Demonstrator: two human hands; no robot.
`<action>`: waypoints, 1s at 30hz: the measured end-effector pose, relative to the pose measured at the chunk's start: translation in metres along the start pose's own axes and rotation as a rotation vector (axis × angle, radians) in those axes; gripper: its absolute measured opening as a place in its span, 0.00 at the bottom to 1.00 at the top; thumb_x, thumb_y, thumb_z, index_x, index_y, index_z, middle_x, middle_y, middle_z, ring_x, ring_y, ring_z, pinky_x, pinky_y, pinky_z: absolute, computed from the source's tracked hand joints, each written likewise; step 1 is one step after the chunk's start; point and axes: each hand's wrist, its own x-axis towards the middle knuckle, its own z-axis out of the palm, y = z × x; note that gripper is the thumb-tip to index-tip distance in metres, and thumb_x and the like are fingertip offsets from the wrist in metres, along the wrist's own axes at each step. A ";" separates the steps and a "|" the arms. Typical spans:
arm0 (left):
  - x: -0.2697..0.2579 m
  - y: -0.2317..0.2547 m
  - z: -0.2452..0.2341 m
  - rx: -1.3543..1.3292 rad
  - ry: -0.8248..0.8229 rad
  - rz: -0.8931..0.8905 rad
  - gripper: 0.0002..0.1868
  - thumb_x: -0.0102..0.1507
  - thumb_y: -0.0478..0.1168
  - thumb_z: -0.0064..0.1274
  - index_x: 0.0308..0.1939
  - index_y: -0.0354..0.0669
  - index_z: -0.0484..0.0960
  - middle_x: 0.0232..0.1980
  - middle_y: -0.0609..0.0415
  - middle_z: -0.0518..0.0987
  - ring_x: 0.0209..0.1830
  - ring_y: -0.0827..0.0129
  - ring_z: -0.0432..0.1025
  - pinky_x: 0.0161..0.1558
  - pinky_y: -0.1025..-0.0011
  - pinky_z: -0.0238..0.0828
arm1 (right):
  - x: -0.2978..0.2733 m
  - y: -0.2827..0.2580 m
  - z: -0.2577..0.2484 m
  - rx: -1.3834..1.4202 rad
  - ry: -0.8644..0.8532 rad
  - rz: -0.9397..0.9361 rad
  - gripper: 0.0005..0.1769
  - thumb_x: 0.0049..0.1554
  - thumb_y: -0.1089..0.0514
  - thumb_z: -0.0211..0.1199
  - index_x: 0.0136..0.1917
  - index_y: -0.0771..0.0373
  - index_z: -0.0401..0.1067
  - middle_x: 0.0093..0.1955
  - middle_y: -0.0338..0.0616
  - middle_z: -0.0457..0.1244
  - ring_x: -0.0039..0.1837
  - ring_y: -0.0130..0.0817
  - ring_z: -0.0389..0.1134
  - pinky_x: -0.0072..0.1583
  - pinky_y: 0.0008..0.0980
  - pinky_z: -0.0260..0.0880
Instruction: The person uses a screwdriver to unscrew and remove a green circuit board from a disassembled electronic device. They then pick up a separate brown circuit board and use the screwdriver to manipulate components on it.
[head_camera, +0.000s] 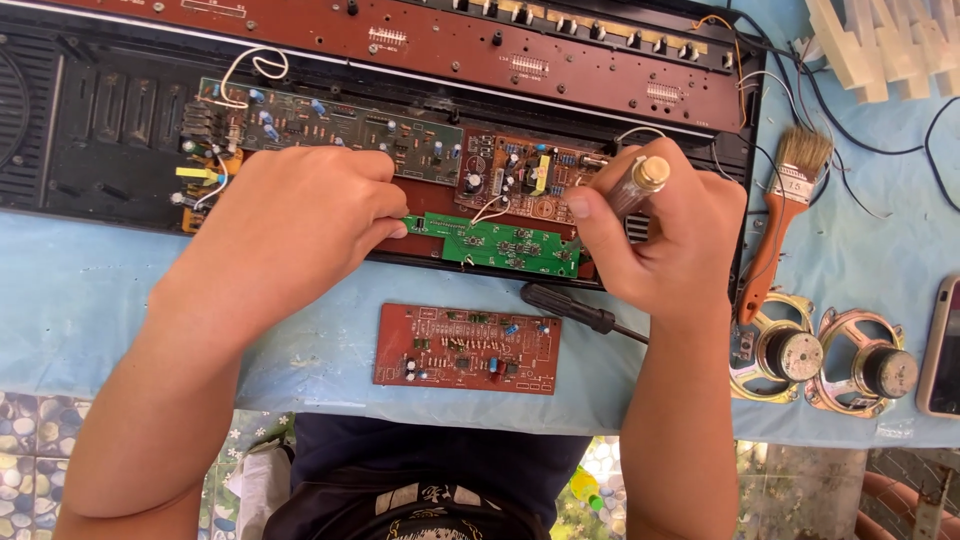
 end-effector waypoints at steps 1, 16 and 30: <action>0.000 0.000 0.000 -0.001 -0.003 0.004 0.17 0.70 0.45 0.55 0.26 0.49 0.79 0.27 0.61 0.71 0.26 0.53 0.71 0.22 0.53 0.64 | 0.000 0.000 0.000 -0.002 0.000 0.005 0.14 0.67 0.57 0.61 0.40 0.63 0.66 0.36 0.39 0.63 0.33 0.30 0.56 0.39 0.28 0.53; -0.001 0.000 0.000 0.018 0.001 -0.002 0.16 0.69 0.45 0.56 0.26 0.49 0.80 0.27 0.61 0.70 0.26 0.54 0.71 0.23 0.55 0.65 | 0.000 0.006 0.001 -0.011 -0.063 -0.005 0.15 0.68 0.56 0.64 0.42 0.62 0.66 0.31 0.34 0.60 0.32 0.28 0.59 0.38 0.26 0.55; 0.000 0.000 -0.001 0.019 -0.016 -0.021 0.16 0.70 0.47 0.55 0.27 0.50 0.80 0.29 0.62 0.72 0.28 0.53 0.73 0.24 0.53 0.67 | 0.002 0.003 -0.001 0.035 -0.066 -0.003 0.14 0.67 0.60 0.65 0.41 0.64 0.66 0.31 0.36 0.62 0.32 0.27 0.60 0.37 0.25 0.55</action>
